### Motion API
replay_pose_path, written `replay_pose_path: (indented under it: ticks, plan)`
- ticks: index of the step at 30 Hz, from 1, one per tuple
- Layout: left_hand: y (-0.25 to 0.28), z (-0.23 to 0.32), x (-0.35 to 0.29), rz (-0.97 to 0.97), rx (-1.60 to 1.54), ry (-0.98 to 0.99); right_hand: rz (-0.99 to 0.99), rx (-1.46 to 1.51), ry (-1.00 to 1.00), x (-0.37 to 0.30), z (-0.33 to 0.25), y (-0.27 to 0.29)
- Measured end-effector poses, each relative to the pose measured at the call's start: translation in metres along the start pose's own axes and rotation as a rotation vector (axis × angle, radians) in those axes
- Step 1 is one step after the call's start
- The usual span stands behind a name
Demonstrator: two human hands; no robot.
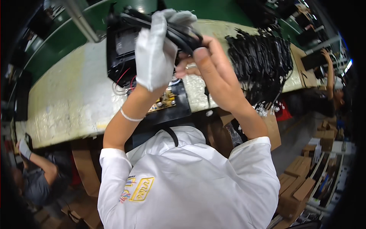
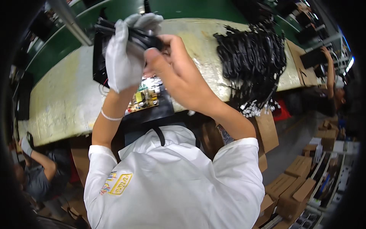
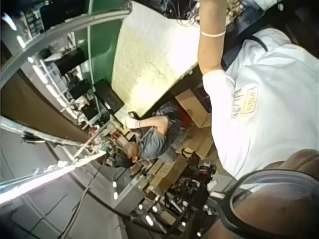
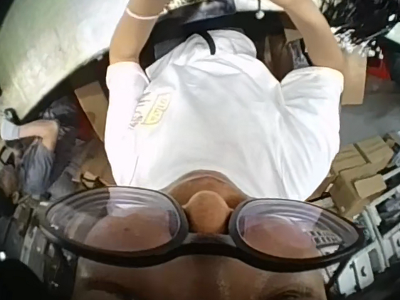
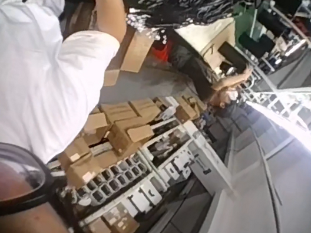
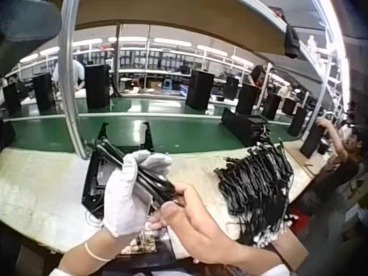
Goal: Assemble electronic components and wire bundles into a plastic housing on a production line.
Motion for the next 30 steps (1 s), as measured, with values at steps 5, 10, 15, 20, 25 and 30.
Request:
replay_pose_path:
  ticks: [5,10,15,20,25,30]
  plan:
    - [0.037,0.021,0.031,0.183,-0.381,-0.017,-0.408,-0.009,-0.268,-0.003,0.064,0.022]
    - [0.052,0.037,0.058,0.295,-0.287,-0.084,-0.430,0.114,-0.374,-0.022,0.100,0.019]
    - [0.051,0.062,0.068,0.347,-0.118,-0.165,-0.392,-0.163,-0.317,-0.027,0.112,0.020]
    - [0.052,0.074,0.079,0.251,-0.119,-0.249,-0.277,-0.723,-0.110,-0.018,0.101,0.017]
    - [0.040,0.083,0.071,0.201,-0.173,-0.028,-0.079,-0.616,-0.057,-0.007,0.118,0.012]
    - [0.029,0.086,0.053,0.043,0.565,-0.223,-0.137,-0.575,-0.055,-0.007,0.145,0.017]
Point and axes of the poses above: each hand's wrist, its own x-axis towards the middle knuckle, its own y-axis out of the back of the hand, z = x × y, the point moved 2 cm from there along x, towards the middle knuckle, and after that the axes turned 5 degrees about z, right-handed, at the moved point
